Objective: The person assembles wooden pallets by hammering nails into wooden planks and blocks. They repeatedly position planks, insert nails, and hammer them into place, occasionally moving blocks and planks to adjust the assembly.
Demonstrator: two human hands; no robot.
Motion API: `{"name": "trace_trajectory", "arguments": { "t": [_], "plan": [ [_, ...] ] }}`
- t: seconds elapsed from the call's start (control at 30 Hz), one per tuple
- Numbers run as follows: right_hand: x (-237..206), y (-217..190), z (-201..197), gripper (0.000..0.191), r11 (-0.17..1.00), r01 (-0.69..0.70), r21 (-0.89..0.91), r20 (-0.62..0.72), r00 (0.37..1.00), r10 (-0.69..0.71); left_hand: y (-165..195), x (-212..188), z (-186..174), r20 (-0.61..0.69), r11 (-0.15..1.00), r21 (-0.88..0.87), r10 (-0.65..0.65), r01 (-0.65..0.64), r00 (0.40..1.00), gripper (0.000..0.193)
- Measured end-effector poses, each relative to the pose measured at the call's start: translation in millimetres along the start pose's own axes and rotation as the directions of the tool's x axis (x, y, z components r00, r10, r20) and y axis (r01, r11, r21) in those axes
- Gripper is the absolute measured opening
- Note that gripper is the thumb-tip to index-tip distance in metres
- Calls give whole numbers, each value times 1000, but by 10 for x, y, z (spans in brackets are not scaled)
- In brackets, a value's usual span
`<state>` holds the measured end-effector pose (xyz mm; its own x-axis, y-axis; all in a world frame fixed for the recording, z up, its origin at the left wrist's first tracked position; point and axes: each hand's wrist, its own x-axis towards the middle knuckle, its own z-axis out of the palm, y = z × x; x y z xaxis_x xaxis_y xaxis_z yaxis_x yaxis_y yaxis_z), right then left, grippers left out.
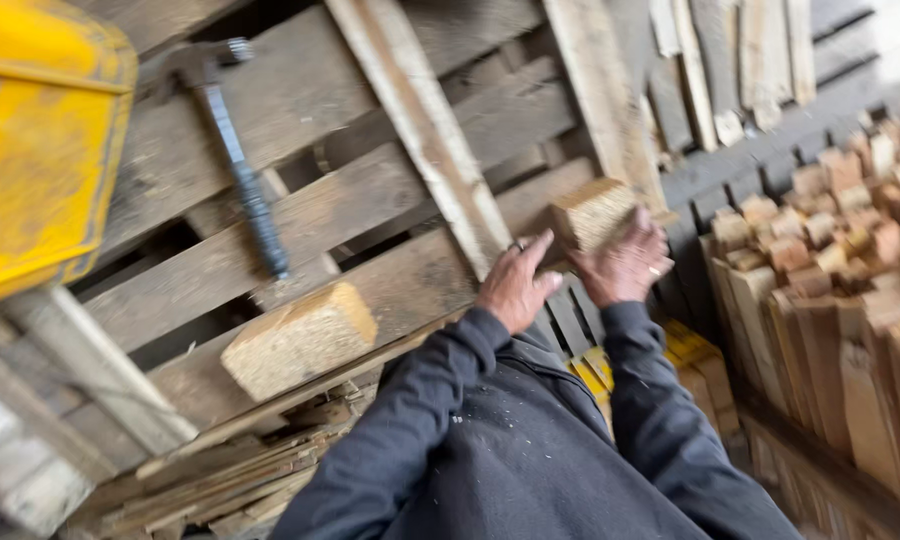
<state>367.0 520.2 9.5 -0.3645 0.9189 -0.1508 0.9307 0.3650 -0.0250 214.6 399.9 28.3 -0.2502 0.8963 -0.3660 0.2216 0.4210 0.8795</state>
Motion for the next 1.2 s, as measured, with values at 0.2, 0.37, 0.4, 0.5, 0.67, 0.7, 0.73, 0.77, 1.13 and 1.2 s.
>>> {"name": "trace_trajectory", "arguments": {
  "t": [0.2, 0.37, 0.4, 0.5, 0.67, 0.7, 0.73, 0.77, 1.13, 1.2],
  "plan": [
    [-406, -774, -125, 81, 850, 383, 362, -12, 914, -407, -655, -1389, -998, -478, 924, 365, 80, 115, 875, 77],
    [-978, -1787, -2, 54, 656, 223, 721, 455, 563, -690, -1069, -1781, -1644, -366, 625, 710, -67, 325, 928, 143],
    [-1067, -1932, 13, 57, 708, 134, 693, 551, 535, -640, -1092, -1790, -1718, -356, 649, 686, -95, 329, 930, 136],
    [-1266, -2115, -17, 70, 748, -112, 654, 693, 486, -533, -1081, -1736, -1794, -339, 791, 493, -210, 363, 917, 122],
    [-1257, -1972, -100, 67, 467, -185, 865, 447, 707, -548, -1122, -1440, -1720, -6, 649, -352, -722, 675, 691, 124],
    [-1216, -1911, -97, 60, 433, -152, 888, 407, 698, -589, -1159, -1366, -1690, -4, 661, -439, -679, 609, 734, 116],
    [-1176, -1852, -87, 54, 397, -116, 911, 362, 689, -628, -1199, -1297, -1665, -8, 665, -521, -631, 536, 776, 110],
    [-1135, -1793, -66, 48, 356, -76, 931, 309, 681, -664, -1241, -1234, -1642, -18, 663, -596, -576, 454, 817, 107],
    [-1237, -1238, 233, 42, 645, 98, 758, 194, 910, -366, -1110, -1145, -1194, -273, 771, -475, -587, 424, 762, 35],
    [-1250, -1202, 202, 44, 640, 23, 768, 263, 900, -347, -1110, -1165, -1138, -332, 821, -464, -510, 334, 793, 32]
  ]
}}
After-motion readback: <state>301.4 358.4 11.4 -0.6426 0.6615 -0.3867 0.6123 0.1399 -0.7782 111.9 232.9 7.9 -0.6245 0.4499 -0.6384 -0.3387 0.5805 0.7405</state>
